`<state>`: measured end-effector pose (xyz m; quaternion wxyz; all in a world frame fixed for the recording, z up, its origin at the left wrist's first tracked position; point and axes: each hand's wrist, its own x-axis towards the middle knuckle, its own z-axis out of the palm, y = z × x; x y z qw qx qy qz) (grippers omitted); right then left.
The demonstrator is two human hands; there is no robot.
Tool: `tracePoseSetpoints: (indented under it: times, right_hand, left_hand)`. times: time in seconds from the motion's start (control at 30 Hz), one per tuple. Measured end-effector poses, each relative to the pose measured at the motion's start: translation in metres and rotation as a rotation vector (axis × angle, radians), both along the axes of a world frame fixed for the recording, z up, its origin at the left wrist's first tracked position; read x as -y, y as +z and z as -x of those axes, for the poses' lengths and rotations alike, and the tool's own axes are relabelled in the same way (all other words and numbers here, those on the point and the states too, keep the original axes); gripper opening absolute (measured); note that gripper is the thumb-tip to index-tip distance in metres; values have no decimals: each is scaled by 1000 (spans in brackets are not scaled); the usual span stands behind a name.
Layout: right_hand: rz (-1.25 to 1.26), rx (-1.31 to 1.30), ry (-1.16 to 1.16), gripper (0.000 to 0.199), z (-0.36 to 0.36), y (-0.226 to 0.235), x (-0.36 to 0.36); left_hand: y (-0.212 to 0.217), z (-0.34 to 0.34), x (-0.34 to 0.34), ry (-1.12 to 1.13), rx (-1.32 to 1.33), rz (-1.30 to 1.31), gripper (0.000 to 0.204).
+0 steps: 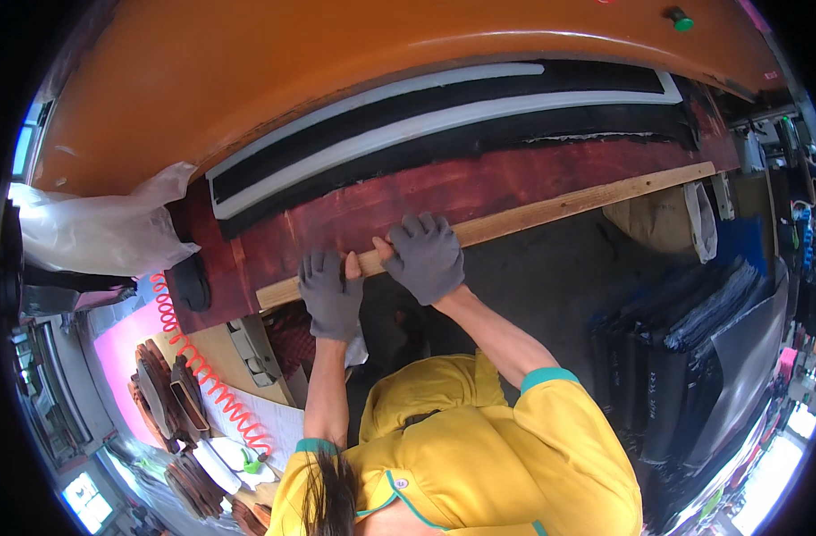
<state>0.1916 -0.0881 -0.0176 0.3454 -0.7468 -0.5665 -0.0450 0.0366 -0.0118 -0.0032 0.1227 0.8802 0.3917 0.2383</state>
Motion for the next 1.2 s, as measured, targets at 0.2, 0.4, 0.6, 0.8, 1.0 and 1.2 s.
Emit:
tracePoseSetpoints:
  times: [0.2,0.4,0.6,0.8,1.0,1.2]
  right_hand:
    - [-53,-233,168,13,2,9,44]
    - [-144,0,-580,32,-96,4,59]
    - [107,126,-928,57,-162,-10,74]
    - [206,-11,-870,68,-165,3,91]
    - [325,-216,-872,85,-162,25,89]
    - [273,-386,-887,87,-161,38,87]
  left_hand:
    - [8,32,30,-77,78,216,16]
    - [22,70,-36,518,333,-61,33]
    - [9,83,-87,595,111,-51,45]
    - [2,90,-52,656,-116,-248,41]
    - [30,104,-32,609,310,311,37]
    - [38,106,-43,663,596,583,31]
